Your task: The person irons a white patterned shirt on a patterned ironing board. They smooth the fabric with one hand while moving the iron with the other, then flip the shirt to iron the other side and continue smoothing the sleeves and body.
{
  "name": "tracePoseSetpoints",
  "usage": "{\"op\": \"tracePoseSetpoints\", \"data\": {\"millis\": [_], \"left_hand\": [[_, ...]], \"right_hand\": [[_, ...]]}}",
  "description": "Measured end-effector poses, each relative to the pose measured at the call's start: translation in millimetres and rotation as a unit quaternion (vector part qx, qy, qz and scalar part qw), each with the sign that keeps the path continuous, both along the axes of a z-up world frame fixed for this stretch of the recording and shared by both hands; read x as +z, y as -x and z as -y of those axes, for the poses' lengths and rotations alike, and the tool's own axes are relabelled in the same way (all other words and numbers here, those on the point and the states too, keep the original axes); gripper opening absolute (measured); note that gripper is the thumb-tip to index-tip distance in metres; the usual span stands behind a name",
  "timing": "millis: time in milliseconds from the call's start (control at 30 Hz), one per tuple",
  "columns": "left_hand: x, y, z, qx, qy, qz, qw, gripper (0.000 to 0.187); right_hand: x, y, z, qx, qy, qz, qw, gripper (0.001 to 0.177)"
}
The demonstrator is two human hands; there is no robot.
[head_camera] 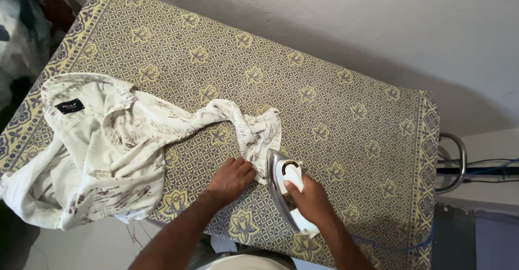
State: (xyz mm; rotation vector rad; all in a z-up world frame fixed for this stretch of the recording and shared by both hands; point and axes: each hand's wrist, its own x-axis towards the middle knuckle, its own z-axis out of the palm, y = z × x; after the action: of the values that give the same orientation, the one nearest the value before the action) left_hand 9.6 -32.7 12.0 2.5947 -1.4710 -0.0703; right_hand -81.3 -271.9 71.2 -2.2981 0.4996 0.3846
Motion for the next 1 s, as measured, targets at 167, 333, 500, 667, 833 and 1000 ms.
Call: {"op": "tracePoseSetpoints", "data": {"millis": [167,333,500,667,833,1000], "left_hand": [[11,-4,1,-0.011,0.02,0.006,1.0,0.02],[19,1,4,-0.011,-0.06,0.001,0.998,0.026],[11,17,-9,0.03,-0.054,-0.039,0.997,0.038],[9,26,-27,0.058,-0.029,-0.063,0.996,0.048],[12,32,-28,0.071,-0.017,-0.068,0.995,0.045],[12,38,-34,0.083,0.0,-0.082,0.993,0.04]], "right_hand": [[23,-24,19,0.076,-0.05,-0.013,0.996,0.042],[37,-49,39,0.156,0.043,-0.112,0.98,0.046],[43,-66,56,0.28,0.095,-0.091,0.951,0.04],[40,-89,53,0.387,0.177,-0.124,0.897,0.032],[47,-115,47,0.427,0.189,-0.134,0.874,0.021],[63,-133,42,0.489,0.225,-0.104,0.836,0.016]]}}
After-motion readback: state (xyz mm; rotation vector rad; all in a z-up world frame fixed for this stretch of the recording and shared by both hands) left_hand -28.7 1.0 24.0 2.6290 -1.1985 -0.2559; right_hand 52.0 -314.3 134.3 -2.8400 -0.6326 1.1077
